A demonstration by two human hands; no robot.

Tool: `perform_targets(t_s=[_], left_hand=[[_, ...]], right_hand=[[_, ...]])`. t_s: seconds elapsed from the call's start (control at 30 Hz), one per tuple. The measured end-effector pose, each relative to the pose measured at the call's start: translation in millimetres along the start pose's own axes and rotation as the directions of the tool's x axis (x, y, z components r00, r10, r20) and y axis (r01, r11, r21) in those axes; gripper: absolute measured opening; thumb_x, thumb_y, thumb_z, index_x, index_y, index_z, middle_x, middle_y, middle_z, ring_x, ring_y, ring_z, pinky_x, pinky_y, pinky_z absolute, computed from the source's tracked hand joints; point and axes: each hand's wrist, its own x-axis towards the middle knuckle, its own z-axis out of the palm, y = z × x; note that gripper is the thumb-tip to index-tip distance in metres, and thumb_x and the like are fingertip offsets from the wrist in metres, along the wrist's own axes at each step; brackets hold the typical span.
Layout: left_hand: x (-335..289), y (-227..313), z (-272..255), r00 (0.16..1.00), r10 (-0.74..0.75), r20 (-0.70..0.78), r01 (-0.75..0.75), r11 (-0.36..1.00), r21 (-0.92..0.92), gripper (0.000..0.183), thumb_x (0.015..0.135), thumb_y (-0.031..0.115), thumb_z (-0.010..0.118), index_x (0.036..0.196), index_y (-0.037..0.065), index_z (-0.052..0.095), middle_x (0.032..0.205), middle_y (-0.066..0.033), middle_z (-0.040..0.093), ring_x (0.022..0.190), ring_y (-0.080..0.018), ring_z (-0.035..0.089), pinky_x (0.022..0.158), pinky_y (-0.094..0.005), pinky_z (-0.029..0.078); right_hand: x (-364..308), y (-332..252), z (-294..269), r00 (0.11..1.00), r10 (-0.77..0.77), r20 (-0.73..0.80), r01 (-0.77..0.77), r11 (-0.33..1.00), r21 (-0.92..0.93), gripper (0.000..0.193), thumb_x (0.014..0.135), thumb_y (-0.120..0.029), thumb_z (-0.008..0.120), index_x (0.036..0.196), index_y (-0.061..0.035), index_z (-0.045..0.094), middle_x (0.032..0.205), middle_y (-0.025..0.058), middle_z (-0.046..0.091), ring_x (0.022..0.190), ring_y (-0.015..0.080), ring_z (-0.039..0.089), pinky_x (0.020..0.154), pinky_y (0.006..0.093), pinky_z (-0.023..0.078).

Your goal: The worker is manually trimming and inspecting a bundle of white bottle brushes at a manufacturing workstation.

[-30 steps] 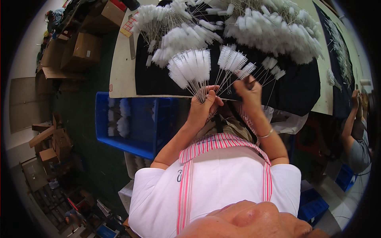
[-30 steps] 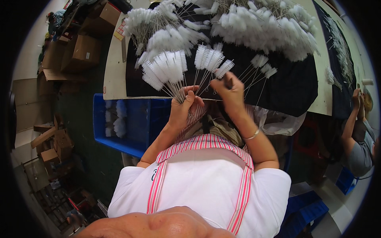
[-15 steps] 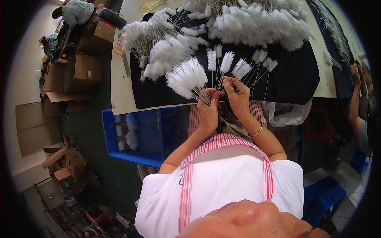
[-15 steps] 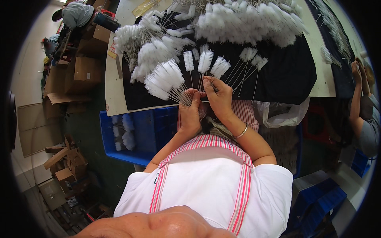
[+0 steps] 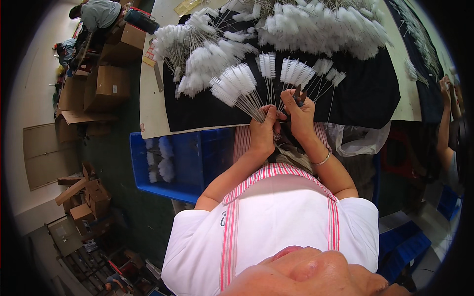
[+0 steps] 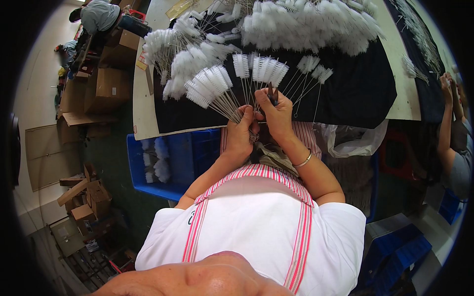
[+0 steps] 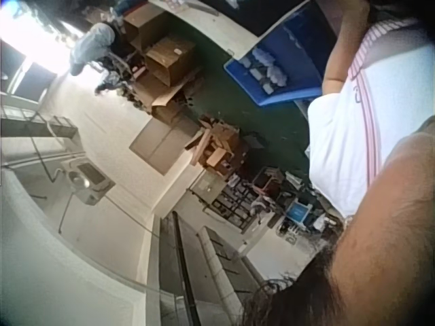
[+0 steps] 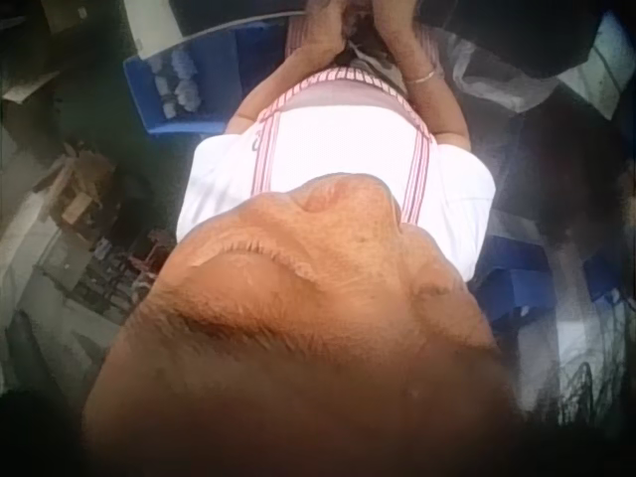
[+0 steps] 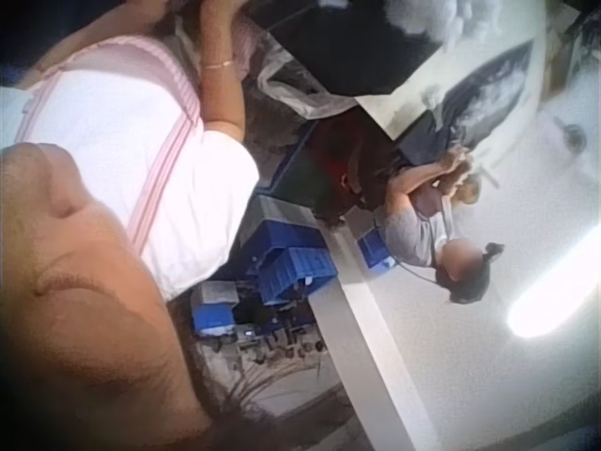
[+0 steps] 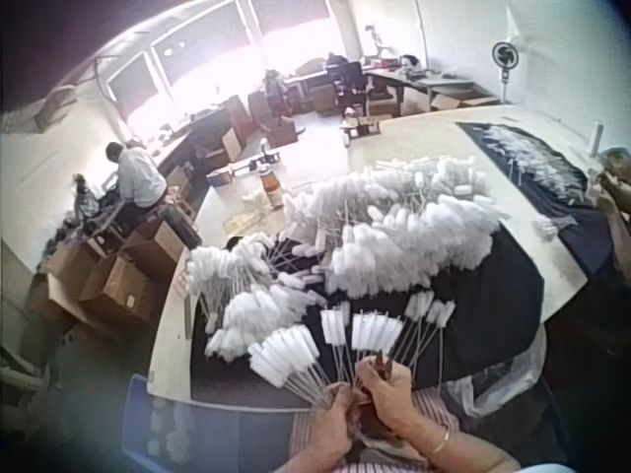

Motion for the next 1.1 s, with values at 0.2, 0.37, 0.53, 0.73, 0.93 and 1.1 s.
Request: perform_targets(t_s=[0.2, 0.37, 0.53, 0.73, 0.93, 1.1], left_hand=[[3, 1, 10, 0.998, -0.055, 0.038, 0.057, 0.996, -0.072, 0.016, 0.091, 0.017, 0.055, 0.096, 0.003, 0.056, 0.076, -0.0073, 0.064, 0.050, -0.0065, 0.046, 0.046, -0.0195, 0.036], [3, -2, 18, 0.998, 0.019, 0.067, -0.017, 0.999, -0.038, 0.015, 0.090, 0.016, 0.058, 0.096, 0.003, 0.058, 0.078, -0.0059, 0.064, 0.053, -0.0064, 0.047, 0.048, -0.0197, 0.038], [-1, -12, 18, 0.989, 0.117, 0.091, -0.129, 0.981, 0.144, 0.011, 0.088, 0.011, 0.059, 0.095, 0.002, 0.060, 0.080, -0.0025, 0.064, 0.058, -0.0050, 0.049, 0.052, -0.0192, 0.040], [-6, -17, 31, 0.988, 0.017, 0.155, -0.046, 0.981, 0.189, 0.011, 0.090, 0.013, 0.057, 0.095, 0.003, 0.059, 0.075, -0.0006, 0.059, 0.062, -0.0057, 0.051, 0.055, -0.0187, 0.039], [0, -16, 17, 0.989, -0.050, 0.138, 0.008, 0.958, 0.286, 0.023, 0.089, 0.014, 0.058, 0.108, 0.001, 0.056, 0.078, -0.0020, 0.060, 0.058, -0.0049, 0.049, 0.050, -0.0185, 0.038], [2, -9, 17, 0.960, -0.103, 0.262, 0.044, 0.975, 0.219, 0.044, 0.090, 0.018, 0.058, 0.126, 0.000, 0.040, 0.076, -0.0029, 0.055, 0.054, -0.0065, 0.046, 0.047, -0.0194, 0.037]], right_hand=[[7, 3, -13, 0.999, -0.041, 0.007, 0.041, 0.999, 0.020, 0.021, 0.089, -0.020, 0.060, 0.091, 0.0005, 0.064, 0.064, -0.0075, 0.048, 0.057, 0.0004, 0.038, 0.050, 0.0177, 0.028], [7, -1, -12, 0.994, -0.111, -0.025, 0.111, 0.993, 0.030, 0.020, 0.088, -0.018, 0.062, 0.093, 0.0014, 0.064, 0.075, -0.0032, 0.058, 0.066, 0.0027, 0.050, 0.056, 0.0170, 0.040], [-2, -5, -18, 0.986, -0.162, -0.026, 0.154, 0.969, -0.193, 0.018, 0.083, -0.011, 0.066, 0.095, 0.0023, 0.062, 0.080, 0.0015, 0.062, 0.069, 0.0045, 0.053, 0.059, 0.0199, 0.046], [-1, -12, -45, 1.000, -0.023, 0.007, 0.024, 0.991, -0.131, 0.016, 0.083, -0.013, 0.066, 0.089, 0.0011, 0.063, 0.072, 0.0014, 0.061, 0.064, 0.0048, 0.051, 0.057, 0.0211, 0.043], [22, -18, -112, 0.928, -0.161, -0.337, 0.074, 0.964, -0.257, 0.014, 0.084, -0.014, 0.062, 0.080, -0.0005, 0.064, 0.065, -0.0014, 0.054, 0.061, 0.0050, 0.046, 0.054, 0.0229, 0.038], [45, -4, -143, 0.967, 0.007, -0.256, -0.148, 0.830, -0.538, 0.024, 0.080, -0.023, 0.066, 0.073, -0.0001, 0.064, 0.053, 0.0006, 0.051, 0.052, 0.0073, 0.044, 0.048, 0.0290, 0.036]])
